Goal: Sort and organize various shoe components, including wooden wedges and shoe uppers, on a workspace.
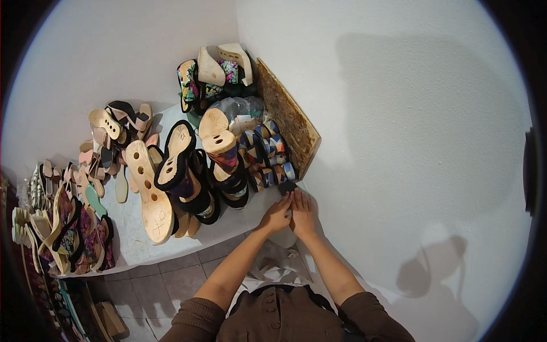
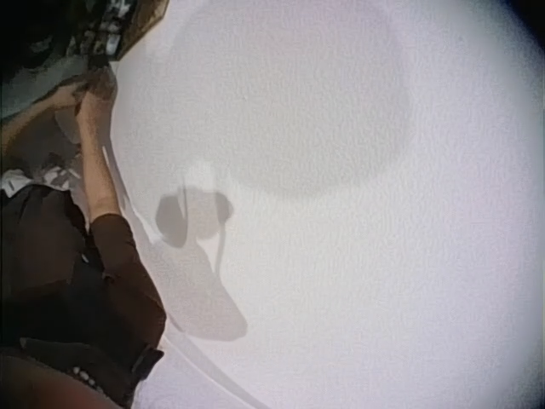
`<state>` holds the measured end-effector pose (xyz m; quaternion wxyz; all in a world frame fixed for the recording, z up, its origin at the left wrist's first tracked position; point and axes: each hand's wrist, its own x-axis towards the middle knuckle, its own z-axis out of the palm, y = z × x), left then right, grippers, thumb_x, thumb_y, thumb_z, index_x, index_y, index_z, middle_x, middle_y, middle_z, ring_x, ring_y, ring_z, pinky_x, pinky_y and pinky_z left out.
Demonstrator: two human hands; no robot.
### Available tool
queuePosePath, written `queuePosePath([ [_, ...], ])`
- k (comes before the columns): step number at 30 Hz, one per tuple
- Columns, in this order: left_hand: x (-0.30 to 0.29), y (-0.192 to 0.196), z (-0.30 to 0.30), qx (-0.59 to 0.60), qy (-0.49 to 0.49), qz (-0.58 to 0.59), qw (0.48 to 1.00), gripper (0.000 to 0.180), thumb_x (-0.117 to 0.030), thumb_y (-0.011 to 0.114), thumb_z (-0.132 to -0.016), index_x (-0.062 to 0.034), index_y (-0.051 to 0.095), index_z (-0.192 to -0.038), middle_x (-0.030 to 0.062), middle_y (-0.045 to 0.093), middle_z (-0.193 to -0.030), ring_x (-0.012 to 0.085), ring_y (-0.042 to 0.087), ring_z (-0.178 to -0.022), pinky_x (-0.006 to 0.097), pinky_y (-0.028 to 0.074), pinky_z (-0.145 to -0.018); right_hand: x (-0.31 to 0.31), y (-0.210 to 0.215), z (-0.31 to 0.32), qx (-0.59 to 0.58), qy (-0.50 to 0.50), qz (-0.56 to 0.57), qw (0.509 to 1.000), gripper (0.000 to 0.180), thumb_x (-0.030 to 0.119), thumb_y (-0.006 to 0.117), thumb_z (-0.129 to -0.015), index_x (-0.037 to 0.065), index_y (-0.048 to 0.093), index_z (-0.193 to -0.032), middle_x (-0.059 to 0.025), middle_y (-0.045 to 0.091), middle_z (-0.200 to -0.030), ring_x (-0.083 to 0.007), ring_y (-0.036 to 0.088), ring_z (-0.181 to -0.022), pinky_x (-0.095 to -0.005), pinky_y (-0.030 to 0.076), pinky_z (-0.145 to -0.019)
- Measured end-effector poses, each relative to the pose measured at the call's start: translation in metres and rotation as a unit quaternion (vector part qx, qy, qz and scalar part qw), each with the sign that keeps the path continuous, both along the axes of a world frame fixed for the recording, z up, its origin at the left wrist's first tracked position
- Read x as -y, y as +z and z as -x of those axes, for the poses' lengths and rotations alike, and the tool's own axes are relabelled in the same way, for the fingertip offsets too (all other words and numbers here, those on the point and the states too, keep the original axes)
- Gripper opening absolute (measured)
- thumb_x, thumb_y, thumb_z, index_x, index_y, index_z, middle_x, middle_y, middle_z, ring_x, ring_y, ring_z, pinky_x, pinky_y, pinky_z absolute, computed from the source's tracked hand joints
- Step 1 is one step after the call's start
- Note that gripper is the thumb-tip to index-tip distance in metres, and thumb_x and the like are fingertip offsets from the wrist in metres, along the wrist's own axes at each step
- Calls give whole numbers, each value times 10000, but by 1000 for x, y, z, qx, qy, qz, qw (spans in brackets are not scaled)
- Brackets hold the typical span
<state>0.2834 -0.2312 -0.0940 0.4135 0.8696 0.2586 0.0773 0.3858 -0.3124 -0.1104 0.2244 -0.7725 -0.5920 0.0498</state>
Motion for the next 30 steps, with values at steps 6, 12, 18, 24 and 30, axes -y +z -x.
queuePosePath([
  [6, 11, 4, 26, 74, 23, -41, 996, 650, -78, 505, -702, -12, 303, -1316, 235, 289, -1346, 344, 319, -1229, 365, 287, -1006, 6, 2, 34, 18, -8, -20, 1000, 690, 139, 509, -742, -14, 209, -1344, -218, 157, -1398, -365, 186, -1286, -466, 226, -1021],
  [12, 58, -4, 160, 123, 88, 9, 988, 517, -95, 453, -735, 3, 401, -1240, 218, 371, -1285, 339, 436, -1131, 363, 343, -959, 36, 17, 132, -168, 127, 148, 966, 507, 165, 503, -744, -38, 378, -1191, -254, 442, -1141, -404, 470, -991, -445, 413, -818],
  [18, 63, 20, 314, 165, 294, 6, 941, 371, -24, 456, -754, -54, 520, -1118, 148, 509, -1122, 251, 556, -984, 327, 455, -819, -1, 51, 261, -215, 310, 184, 908, 447, 182, 449, -784, -21, 418, -1181, -217, 516, -1085, -389, 532, -923, -447, 442, -789],
  [24, -18, 45, 431, 150, 508, -82, 844, 269, -4, 445, -752, 1, 574, -988, 138, 558, -917, 208, 584, -788, 300, 478, -707, -91, 43, 421, -341, 313, 65, 884, 414, 95, 421, -810, -10, 405, -1210, -215, 546, -1048, -339, 555, -927, -386, 444, -787],
  [30, -145, 62, 494, 181, 534, -68, 823, 276, -54, 451, -776, -24, 563, -1026, 157, 545, -971, 251, 579, -826, 315, 462, -727, -216, 61, 508, -409, 207, -92, 884, 307, 90, 433, -805, 21, 523, -1090, -199, 561, -1008, -345, 545, -922, -384, 436, -796],
])
